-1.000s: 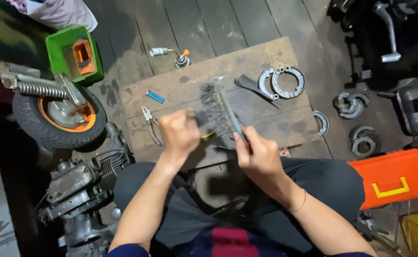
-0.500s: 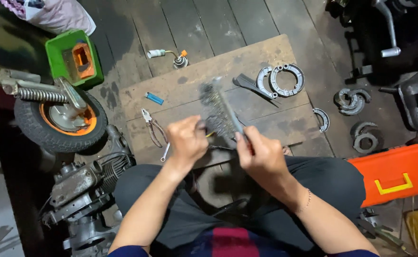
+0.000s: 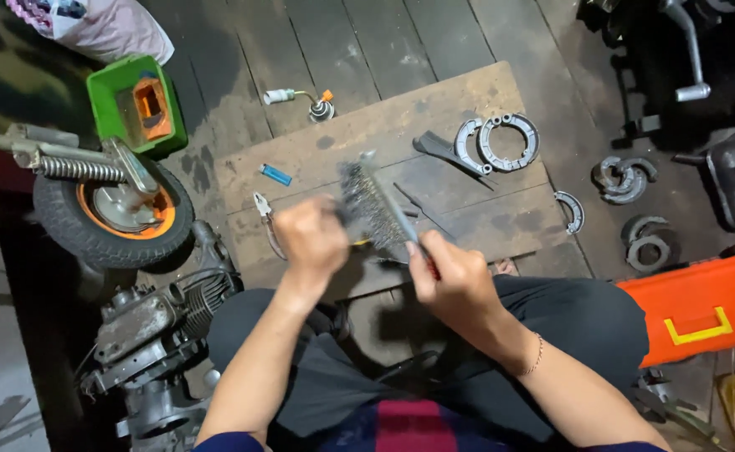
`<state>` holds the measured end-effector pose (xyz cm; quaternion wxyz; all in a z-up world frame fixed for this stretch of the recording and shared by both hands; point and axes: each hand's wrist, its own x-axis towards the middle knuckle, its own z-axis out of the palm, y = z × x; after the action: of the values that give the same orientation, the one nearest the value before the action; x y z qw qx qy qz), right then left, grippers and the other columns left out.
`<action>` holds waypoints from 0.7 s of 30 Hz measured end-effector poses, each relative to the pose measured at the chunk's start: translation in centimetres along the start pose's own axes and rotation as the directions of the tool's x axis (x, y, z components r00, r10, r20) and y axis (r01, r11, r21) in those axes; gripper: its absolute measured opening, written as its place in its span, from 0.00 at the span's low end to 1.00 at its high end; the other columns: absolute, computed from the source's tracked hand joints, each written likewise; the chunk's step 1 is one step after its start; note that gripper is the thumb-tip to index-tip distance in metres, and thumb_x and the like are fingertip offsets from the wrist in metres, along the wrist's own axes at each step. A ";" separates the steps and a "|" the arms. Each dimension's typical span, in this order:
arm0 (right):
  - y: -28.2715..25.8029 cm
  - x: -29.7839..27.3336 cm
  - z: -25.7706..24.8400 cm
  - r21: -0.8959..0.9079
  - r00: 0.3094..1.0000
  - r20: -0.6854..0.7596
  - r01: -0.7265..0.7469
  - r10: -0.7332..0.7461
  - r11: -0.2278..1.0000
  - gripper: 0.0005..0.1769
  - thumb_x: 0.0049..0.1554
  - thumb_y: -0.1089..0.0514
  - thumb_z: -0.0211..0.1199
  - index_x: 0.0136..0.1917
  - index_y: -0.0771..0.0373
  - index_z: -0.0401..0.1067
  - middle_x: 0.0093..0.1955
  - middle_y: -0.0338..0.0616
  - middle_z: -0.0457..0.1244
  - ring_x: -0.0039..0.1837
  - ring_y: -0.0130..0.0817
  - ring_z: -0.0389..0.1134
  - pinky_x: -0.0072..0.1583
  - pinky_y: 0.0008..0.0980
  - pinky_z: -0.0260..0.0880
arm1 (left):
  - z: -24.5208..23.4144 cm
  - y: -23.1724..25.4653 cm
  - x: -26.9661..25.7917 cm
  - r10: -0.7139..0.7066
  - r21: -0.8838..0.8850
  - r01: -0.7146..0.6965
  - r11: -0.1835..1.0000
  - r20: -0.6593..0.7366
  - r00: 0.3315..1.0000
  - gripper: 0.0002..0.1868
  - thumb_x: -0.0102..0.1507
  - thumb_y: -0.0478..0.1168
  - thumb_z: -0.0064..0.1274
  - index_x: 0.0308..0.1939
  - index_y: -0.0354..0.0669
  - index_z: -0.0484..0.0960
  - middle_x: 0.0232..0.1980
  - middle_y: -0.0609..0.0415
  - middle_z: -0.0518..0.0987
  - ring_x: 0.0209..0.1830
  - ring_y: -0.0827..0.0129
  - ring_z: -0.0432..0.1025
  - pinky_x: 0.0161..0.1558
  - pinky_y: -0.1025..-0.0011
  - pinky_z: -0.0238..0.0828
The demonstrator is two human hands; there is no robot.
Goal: Cleaning motorcycle brake shoes using a wire brush and a metal pick to remove rust and debris.
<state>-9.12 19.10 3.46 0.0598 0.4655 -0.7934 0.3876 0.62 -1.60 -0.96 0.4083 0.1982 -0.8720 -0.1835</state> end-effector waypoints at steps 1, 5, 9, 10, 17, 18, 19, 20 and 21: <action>0.1 0.5 -0.3 0.001 1.000 0.001 0.003 -0.003 1.000 0.03 0.59 0.60 0.65 0.43 0.56 0.72 0.22 0.39 0.60 0.27 0.40 0.69 0.33 0.30 0.69 | 0.8 0.2 -0.3 -0.001 0.001 0.001 1.000 -0.003 1.000 0.08 0.52 0.28 0.48 0.23 0.40 0.81 0.18 0.45 0.77 0.20 0.45 0.75 0.23 0.58 0.72; -0.2 0.2 -0.3 -0.032 0.999 0.013 -0.037 0.038 0.999 0.05 0.60 0.59 0.64 0.41 0.55 0.71 0.23 0.42 0.61 0.29 0.42 0.70 0.34 0.35 0.69 | 0.1 0.8 0.2 -0.064 -0.092 0.064 0.994 0.002 0.998 0.13 0.60 0.33 0.48 0.20 0.46 0.79 0.18 0.51 0.77 0.19 0.51 0.75 0.22 0.66 0.70; 0.2 0.5 -0.1 -0.118 0.999 0.033 0.002 0.002 0.993 0.09 0.59 0.59 0.64 0.37 0.54 0.69 0.22 0.40 0.61 0.29 0.40 0.70 0.33 0.35 0.68 | 0.6 0.1 -0.8 0.162 0.021 -0.163 0.986 0.026 0.986 0.08 0.53 0.29 0.52 0.20 0.42 0.81 0.19 0.51 0.77 0.17 0.56 0.73 0.23 0.68 0.72; -0.1 0.5 -0.4 -0.118 0.999 0.043 0.005 0.000 0.993 0.09 0.59 0.59 0.64 0.37 0.54 0.69 0.22 0.40 0.61 0.29 0.40 0.70 0.33 0.35 0.68 | 0.6 0.3 -1.1 0.153 0.022 -0.154 0.988 0.026 0.988 0.08 0.53 0.29 0.52 0.20 0.42 0.81 0.19 0.51 0.77 0.17 0.56 0.73 0.23 0.68 0.72; 0.0 0.0 0.0 -0.057 0.998 0.028 -0.053 0.054 0.997 0.08 0.59 0.57 0.65 0.38 0.52 0.69 0.21 0.39 0.60 0.27 0.40 0.69 0.32 0.30 0.69 | 0.1 0.2 -0.9 -0.029 -0.022 0.029 0.999 0.011 1.000 0.15 0.59 0.32 0.48 0.17 0.48 0.75 0.14 0.51 0.72 0.15 0.51 0.71 0.20 0.64 0.67; 0.2 1.0 -0.2 -0.056 0.998 0.015 -0.059 0.060 0.997 0.07 0.59 0.58 0.66 0.39 0.54 0.71 0.22 0.41 0.61 0.27 0.41 0.69 0.32 0.32 0.69 | 0.7 0.1 -1.0 0.038 -0.008 -0.038 0.999 0.034 0.999 0.10 0.55 0.31 0.50 0.19 0.47 0.77 0.15 0.50 0.72 0.15 0.50 0.72 0.20 0.61 0.68; 0.5 1.5 -0.1 -0.054 0.999 0.005 -0.048 0.048 0.997 0.07 0.59 0.58 0.66 0.39 0.54 0.71 0.22 0.41 0.61 0.27 0.41 0.69 0.32 0.32 0.69 | 0.8 0.2 -0.4 0.047 -0.004 -0.047 0.999 0.022 0.999 0.10 0.55 0.31 0.50 0.19 0.47 0.77 0.15 0.50 0.72 0.15 0.50 0.72 0.20 0.61 0.68; 0.6 1.4 -0.3 -0.035 0.996 0.001 -0.087 0.087 0.996 0.07 0.60 0.57 0.64 0.39 0.54 0.71 0.22 0.40 0.61 0.27 0.40 0.69 0.32 0.31 0.69 | 0.8 0.7 -0.5 0.010 -0.041 -0.009 0.999 0.022 1.000 0.11 0.56 0.31 0.49 0.18 0.46 0.77 0.14 0.50 0.72 0.15 0.51 0.72 0.20 0.62 0.68; 0.8 1.2 -0.4 -0.015 0.992 -0.002 -0.126 0.126 0.992 0.07 0.61 0.56 0.63 0.40 0.53 0.72 0.22 0.38 0.61 0.26 0.39 0.68 0.32 0.31 0.69 | 0.9 1.2 -0.6 -0.028 -0.078 0.030 0.997 0.024 0.999 0.12 0.57 0.32 0.48 0.18 0.46 0.77 0.14 0.50 0.72 0.15 0.51 0.72 0.19 0.64 0.68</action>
<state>-10.52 18.73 3.88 0.0392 0.4138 -0.8241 0.3849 0.03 -0.19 -1.31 0.4032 0.1925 -0.8657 -0.2256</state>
